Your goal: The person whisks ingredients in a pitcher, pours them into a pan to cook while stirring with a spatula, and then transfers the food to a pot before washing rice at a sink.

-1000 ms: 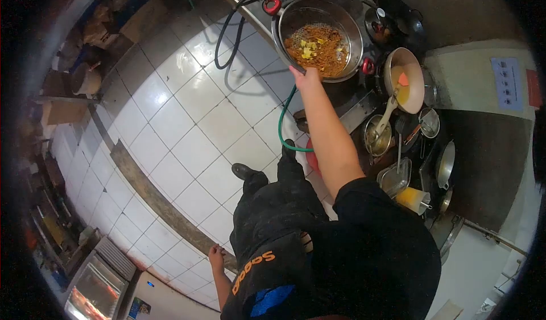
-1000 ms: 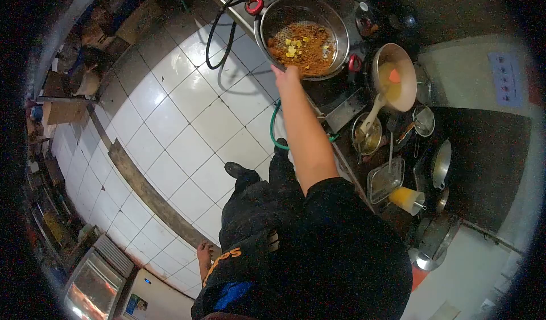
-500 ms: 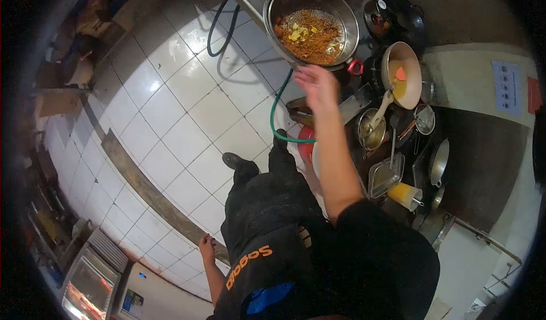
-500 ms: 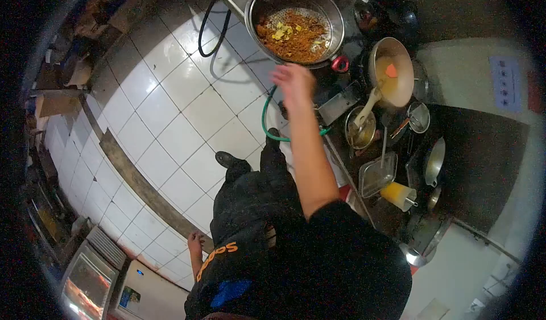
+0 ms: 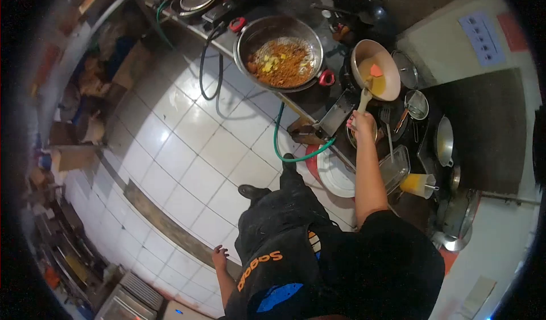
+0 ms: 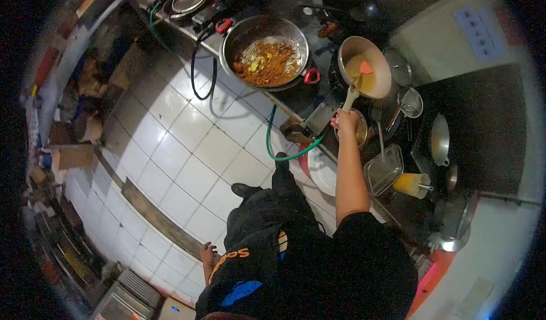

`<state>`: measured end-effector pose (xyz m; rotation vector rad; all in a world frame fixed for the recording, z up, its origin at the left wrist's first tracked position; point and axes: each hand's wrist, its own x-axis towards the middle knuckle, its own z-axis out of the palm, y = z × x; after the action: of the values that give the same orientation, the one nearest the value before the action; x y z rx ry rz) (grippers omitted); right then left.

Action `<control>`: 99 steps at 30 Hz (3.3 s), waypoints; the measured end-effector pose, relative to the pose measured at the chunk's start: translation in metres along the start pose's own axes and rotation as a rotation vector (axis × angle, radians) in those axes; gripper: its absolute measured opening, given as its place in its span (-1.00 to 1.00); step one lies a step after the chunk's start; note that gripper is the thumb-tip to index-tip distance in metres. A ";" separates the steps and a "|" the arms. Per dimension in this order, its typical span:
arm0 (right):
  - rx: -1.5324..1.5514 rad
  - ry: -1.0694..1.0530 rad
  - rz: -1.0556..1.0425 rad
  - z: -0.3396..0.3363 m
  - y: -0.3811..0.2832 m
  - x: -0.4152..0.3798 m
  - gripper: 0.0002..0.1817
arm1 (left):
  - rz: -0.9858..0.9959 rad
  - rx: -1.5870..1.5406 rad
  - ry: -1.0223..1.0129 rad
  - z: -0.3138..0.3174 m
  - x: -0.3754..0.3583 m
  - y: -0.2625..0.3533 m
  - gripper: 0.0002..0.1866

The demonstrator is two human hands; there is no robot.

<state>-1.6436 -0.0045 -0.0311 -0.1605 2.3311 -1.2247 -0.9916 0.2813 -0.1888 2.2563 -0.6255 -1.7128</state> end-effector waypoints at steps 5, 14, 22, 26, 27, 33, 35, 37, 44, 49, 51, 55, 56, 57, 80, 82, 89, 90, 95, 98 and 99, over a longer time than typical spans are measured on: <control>-0.409 0.332 -0.104 -0.018 -0.072 0.006 -0.49 | 0.090 -0.002 0.100 -0.011 0.016 0.022 -0.61; -0.827 0.279 -0.002 0.007 -0.102 0.139 -0.49 | 0.040 0.078 0.008 0.022 0.032 0.019 -0.58; -0.633 -0.136 0.071 -0.050 -0.114 0.178 -0.55 | 0.432 0.536 -0.078 0.036 0.058 0.006 -0.65; -0.392 -0.096 0.050 -0.075 -0.092 0.218 -0.62 | 0.376 0.249 -0.131 0.073 0.060 0.062 -0.66; -0.399 -0.138 -0.032 -0.071 -0.084 0.225 -0.74 | 0.237 -0.003 -0.101 0.108 0.006 0.139 -0.66; -0.889 -0.446 -0.523 -0.094 -0.079 0.220 -0.68 | 0.667 0.341 -0.563 0.297 -0.017 0.332 -0.61; -0.990 -0.498 -0.373 -0.121 -0.090 0.224 -0.67 | 0.787 0.388 -0.771 0.366 -0.040 0.379 -0.57; -1.192 -0.581 -0.273 -0.140 -0.086 0.252 -0.69 | 0.679 0.402 -0.872 0.423 -0.080 0.420 -0.48; -1.422 -0.361 -0.371 -0.170 -0.110 0.231 -0.79 | 0.553 0.224 -0.937 0.512 -0.095 0.442 -0.67; -1.020 -0.276 -0.264 -0.160 -0.081 0.180 -0.78 | 0.401 0.230 -0.945 0.526 -0.061 0.429 -0.77; -0.793 -0.162 -0.277 -0.148 -0.077 0.161 -0.76 | 0.358 0.297 -0.947 0.528 -0.061 0.432 -0.75; -0.536 0.011 -0.159 -0.139 -0.054 0.136 -0.75 | 0.353 0.319 -0.923 0.524 -0.066 0.436 -0.69; -0.531 0.038 -0.160 -0.140 -0.050 0.132 -0.76 | 0.340 0.318 -0.924 0.521 -0.063 0.437 -0.67; -0.311 0.120 -0.038 -0.136 -0.045 0.133 -0.76 | 0.349 0.344 -0.917 0.517 -0.065 0.438 -0.66; -0.037 0.386 0.364 -0.306 0.358 0.044 -0.39 | 0.241 0.787 -0.187 0.213 0.081 0.307 -0.62; -0.092 0.347 0.398 -0.294 0.361 0.052 -0.40 | 0.456 1.142 -0.146 0.187 0.079 0.284 -0.66; -0.364 -0.117 0.192 -0.150 0.273 0.074 -0.45 | 0.301 0.938 0.163 0.127 0.026 0.219 -0.67; -0.398 -0.187 0.137 -0.116 0.247 0.075 -0.45 | 0.264 0.854 0.209 0.115 0.021 0.202 -0.67; -0.576 -0.556 -0.163 0.065 0.162 0.039 -0.48 | -0.087 0.670 0.225 0.069 0.003 0.075 -0.63; -0.656 -0.684 -0.282 0.159 0.130 -0.037 -0.50 | -0.122 0.484 0.308 0.045 0.006 -0.017 -0.77; -0.679 -0.708 -0.312 0.181 0.123 -0.063 -0.51 | -0.121 0.499 0.324 0.029 0.005 -0.041 -0.77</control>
<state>-1.4869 -0.0457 -0.1916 -1.0324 1.9997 -0.3276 -1.0108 0.3170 -0.2188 2.8818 -0.9350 -1.2901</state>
